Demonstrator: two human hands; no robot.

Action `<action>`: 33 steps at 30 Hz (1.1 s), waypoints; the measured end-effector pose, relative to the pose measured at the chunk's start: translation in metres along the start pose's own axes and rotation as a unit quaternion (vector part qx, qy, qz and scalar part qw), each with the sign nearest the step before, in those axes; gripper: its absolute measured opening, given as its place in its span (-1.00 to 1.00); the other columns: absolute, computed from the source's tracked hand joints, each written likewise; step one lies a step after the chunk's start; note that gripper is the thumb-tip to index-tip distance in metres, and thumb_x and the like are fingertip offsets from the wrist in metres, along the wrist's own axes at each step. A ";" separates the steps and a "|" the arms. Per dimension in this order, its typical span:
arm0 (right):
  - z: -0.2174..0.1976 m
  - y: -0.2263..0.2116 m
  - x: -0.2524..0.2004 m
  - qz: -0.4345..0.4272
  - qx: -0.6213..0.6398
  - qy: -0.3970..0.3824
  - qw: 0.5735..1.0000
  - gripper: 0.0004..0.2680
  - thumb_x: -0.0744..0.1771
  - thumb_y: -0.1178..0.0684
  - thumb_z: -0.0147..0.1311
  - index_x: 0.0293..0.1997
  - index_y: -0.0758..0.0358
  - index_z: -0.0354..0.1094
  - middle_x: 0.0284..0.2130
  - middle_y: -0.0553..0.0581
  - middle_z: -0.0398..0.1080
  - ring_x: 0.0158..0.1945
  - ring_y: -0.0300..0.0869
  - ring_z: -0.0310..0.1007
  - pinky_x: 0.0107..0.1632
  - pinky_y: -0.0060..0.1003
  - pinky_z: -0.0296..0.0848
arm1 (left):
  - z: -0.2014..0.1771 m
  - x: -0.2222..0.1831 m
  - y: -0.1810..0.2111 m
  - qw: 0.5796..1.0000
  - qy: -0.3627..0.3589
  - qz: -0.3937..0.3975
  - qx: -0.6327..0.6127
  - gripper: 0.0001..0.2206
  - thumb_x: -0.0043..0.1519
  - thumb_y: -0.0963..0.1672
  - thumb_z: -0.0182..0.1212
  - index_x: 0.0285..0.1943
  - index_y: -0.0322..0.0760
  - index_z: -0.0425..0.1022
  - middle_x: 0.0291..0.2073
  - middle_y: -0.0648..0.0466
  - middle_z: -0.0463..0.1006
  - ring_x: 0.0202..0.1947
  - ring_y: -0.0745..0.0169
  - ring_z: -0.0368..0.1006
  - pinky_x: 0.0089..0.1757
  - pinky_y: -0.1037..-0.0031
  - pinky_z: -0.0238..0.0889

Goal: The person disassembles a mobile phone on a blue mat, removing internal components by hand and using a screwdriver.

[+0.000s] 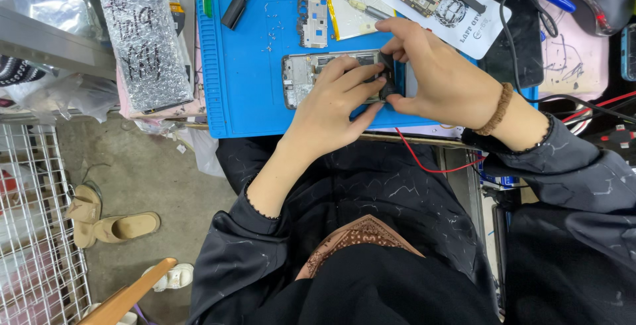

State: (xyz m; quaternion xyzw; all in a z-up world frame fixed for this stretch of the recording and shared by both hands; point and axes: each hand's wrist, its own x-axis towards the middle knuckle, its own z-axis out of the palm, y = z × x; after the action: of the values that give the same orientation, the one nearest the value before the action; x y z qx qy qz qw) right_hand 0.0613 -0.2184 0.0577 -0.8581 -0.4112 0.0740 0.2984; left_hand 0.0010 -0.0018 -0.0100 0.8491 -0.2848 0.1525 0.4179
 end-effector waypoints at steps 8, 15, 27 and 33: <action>-0.007 0.001 0.011 0.023 0.027 -0.016 0.999 -0.29 0.16 0.22 0.38 0.43 0.31 -0.05 -0.06 0.30 0.40 0.00 0.04 0.45 0.09 -0.14 0.46 | 0.000 0.001 0.000 1.000 0.002 0.020 0.004 -0.79 0.23 -0.14 0.39 0.01 -0.25 0.61 0.16 0.06 0.51 0.23 -0.10 0.30 0.23 0.16 0.25; -0.006 -0.003 0.006 0.082 0.038 -0.017 0.996 -0.28 0.18 0.23 0.37 0.50 0.23 -0.03 0.03 0.30 0.45 0.03 0.03 0.48 0.10 -0.17 0.48 | 0.000 0.007 0.002 0.998 -0.005 0.049 0.047 -0.86 0.23 -0.15 0.35 -0.11 -0.29 0.57 0.19 0.04 0.52 0.17 -0.09 0.32 0.22 0.07 0.17; 0.000 -0.001 -0.017 0.034 0.014 0.041 0.998 -0.33 0.21 0.27 0.31 0.48 0.30 -0.03 0.16 0.28 0.44 0.26 0.16 0.36 0.26 -0.06 0.35 | 0.000 0.010 0.005 0.995 -0.023 0.056 0.077 -0.82 0.22 -0.13 0.36 -0.07 -0.28 0.56 0.16 0.08 0.54 0.10 0.03 0.36 0.21 0.07 0.17; 0.003 0.010 -0.005 0.052 0.104 0.028 0.993 -0.37 0.20 0.27 0.35 0.36 0.30 -0.02 0.04 0.27 0.40 0.07 -0.01 0.45 0.14 -0.19 0.45 | -0.005 0.007 0.003 0.999 -0.011 0.038 0.021 -0.79 0.24 -0.12 0.38 -0.04 -0.30 0.52 0.23 -0.03 0.42 0.22 -0.13 0.31 0.23 0.07 0.18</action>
State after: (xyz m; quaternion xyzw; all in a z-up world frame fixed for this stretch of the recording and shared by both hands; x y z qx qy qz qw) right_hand 0.0632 -0.2253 0.0488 -0.8446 -0.3475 0.1071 0.3930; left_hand 0.0050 -0.0021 -0.0019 0.8480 -0.3181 0.1644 0.3907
